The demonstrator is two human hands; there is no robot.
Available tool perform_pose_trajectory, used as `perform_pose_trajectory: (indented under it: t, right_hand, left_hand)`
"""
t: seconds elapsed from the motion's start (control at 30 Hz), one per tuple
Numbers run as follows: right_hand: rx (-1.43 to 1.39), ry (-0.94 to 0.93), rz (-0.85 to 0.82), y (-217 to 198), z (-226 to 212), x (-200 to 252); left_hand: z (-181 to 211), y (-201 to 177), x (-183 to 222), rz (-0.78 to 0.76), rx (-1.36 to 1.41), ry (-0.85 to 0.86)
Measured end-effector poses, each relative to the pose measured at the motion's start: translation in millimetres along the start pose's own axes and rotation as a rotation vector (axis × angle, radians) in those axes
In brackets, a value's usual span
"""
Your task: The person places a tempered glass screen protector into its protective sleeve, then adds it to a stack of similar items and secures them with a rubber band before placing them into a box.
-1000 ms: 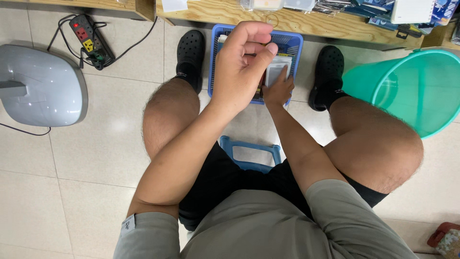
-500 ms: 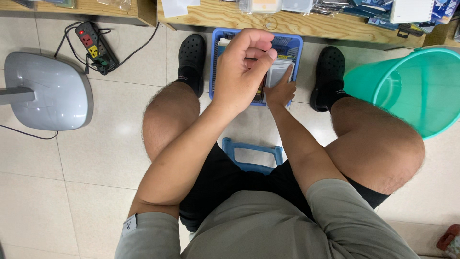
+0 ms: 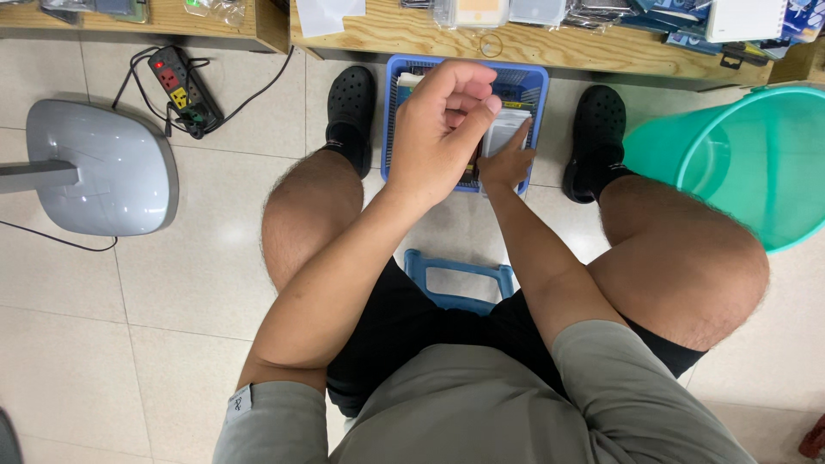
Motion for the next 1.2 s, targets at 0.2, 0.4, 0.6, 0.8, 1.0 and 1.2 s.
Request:
perform_pose_trajectory:
  t: [0.2,0.4,0.6,0.8,1.0,1.2]
  right_hand:
    - [0.083,-0.12,0.055,-5,0,5]
    - [-0.022,-0.138,0.063,-2,1,1]
    - [-0.226,-0.298,0.233,32,21,-34]
    - [-0.554,-0.172,-0.067,3,-4,-21]
    - [-1.034,-0.622,-0.312,-142,-120,90]
    - [-1.159,-1.077,-0.341,-226,-130,207]
  left_hand:
    - [0,1,0,-0.014,-0.017,-0.002]
    - [2,3,0,-0.04,-0.041,0.027]
    - [1,4,0,-0.026,-0.033,0.014]
    - [-19,-4,-14,0.012,-0.144,0.046]
    - [-40,-9,-21,-0.023,-0.18,-0.105]
    - [63,-41,26,0.081,-0.103,0.328]
Point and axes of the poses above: each hand's wrist, its own x-axis away from the middle knuckle, its own y-axis out of the palm, z = x × y, the point moved 1 cm from there along -x, towards the middle knuckle, and after that the axes turned 13 degrees about y, right-handed, at the moved point
